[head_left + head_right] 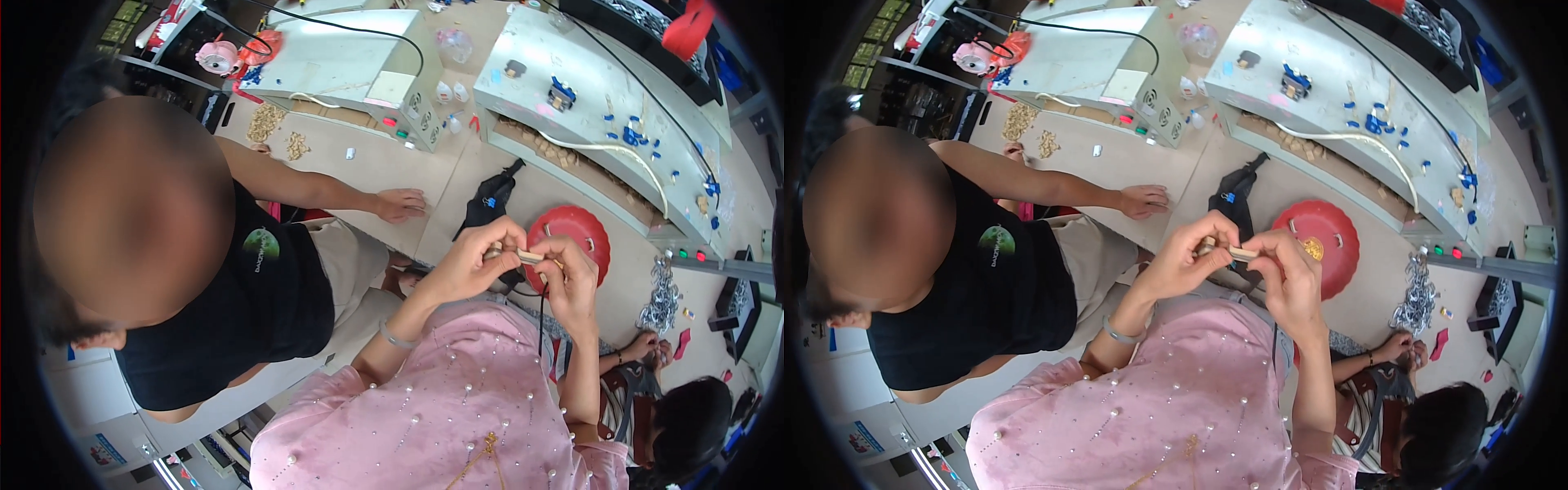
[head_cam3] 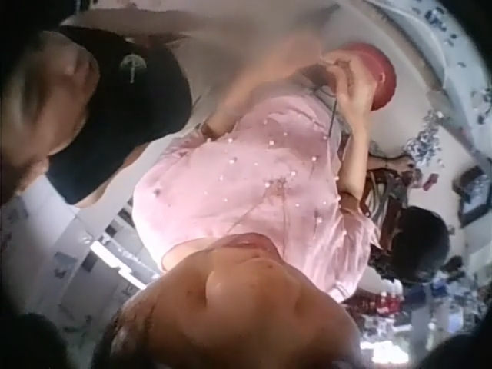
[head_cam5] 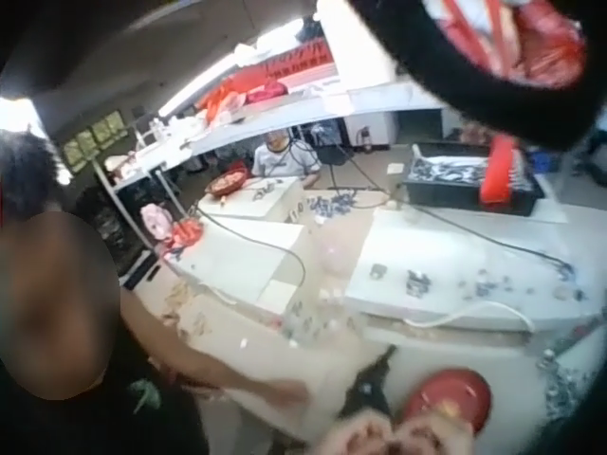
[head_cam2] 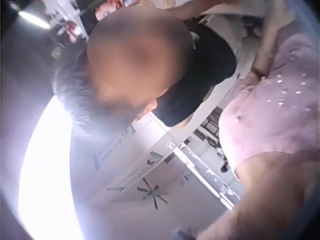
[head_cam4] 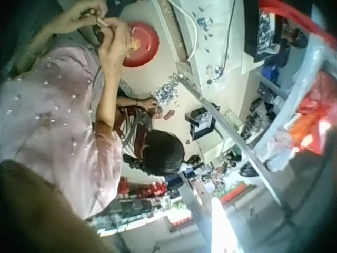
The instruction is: The person assembles small wooden blocks and plastic components by hand, joining them together with glue from a bottle.
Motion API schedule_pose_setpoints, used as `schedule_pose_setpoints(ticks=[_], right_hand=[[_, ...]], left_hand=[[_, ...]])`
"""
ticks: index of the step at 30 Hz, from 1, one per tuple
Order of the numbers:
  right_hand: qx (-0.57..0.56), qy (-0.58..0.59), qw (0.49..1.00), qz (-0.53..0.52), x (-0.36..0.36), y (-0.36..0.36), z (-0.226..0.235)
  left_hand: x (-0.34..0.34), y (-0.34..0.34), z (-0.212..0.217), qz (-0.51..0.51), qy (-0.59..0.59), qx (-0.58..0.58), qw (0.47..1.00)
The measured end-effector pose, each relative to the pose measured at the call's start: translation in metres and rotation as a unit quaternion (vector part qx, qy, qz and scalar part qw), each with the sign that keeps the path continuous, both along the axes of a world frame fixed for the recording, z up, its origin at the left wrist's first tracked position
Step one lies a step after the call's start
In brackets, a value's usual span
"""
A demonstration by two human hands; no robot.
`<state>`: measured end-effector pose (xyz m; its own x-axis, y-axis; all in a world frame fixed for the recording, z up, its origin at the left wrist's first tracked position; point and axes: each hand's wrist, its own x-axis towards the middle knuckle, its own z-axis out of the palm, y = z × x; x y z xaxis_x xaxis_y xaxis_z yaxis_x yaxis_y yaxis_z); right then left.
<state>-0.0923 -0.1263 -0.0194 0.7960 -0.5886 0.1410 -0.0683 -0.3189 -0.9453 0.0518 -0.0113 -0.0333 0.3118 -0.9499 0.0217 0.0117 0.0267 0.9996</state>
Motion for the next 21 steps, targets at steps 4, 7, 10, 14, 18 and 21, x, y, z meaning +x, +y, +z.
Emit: schedule_pose_setpoints(ticks=[4,7,10,14,18,21], right_hand=[[0.056,-0.023,0.998,-0.029,-0.002,0.004,-0.006],[0.044,-0.039,0.998,-0.03,-0.007,0.005,-0.002],[0.061,-0.031,0.998,-0.008,-0.012,-0.001,-0.014],[0.066,-0.022,0.998,-0.007,-0.023,0.0,-0.011],[0.092,-0.007,0.996,-0.01,-0.023,0.0,-0.008],[0.096,-0.02,0.995,-0.024,-0.021,0.001,-0.015]], left_hand=[[-0.002,-0.002,0.001,0.014,-0.05,-0.011,0.999],[-0.01,-0.001,0.006,0.018,-0.071,-0.058,0.996],[-0.01,-0.004,0.007,0.017,-0.068,-0.027,0.997],[-0.017,-0.003,0.011,-0.013,-0.104,-0.002,0.995],[-0.021,-0.003,0.011,0.005,-0.129,-0.019,0.991],[-0.022,-0.004,0.009,0.034,-0.154,-0.04,0.987]])
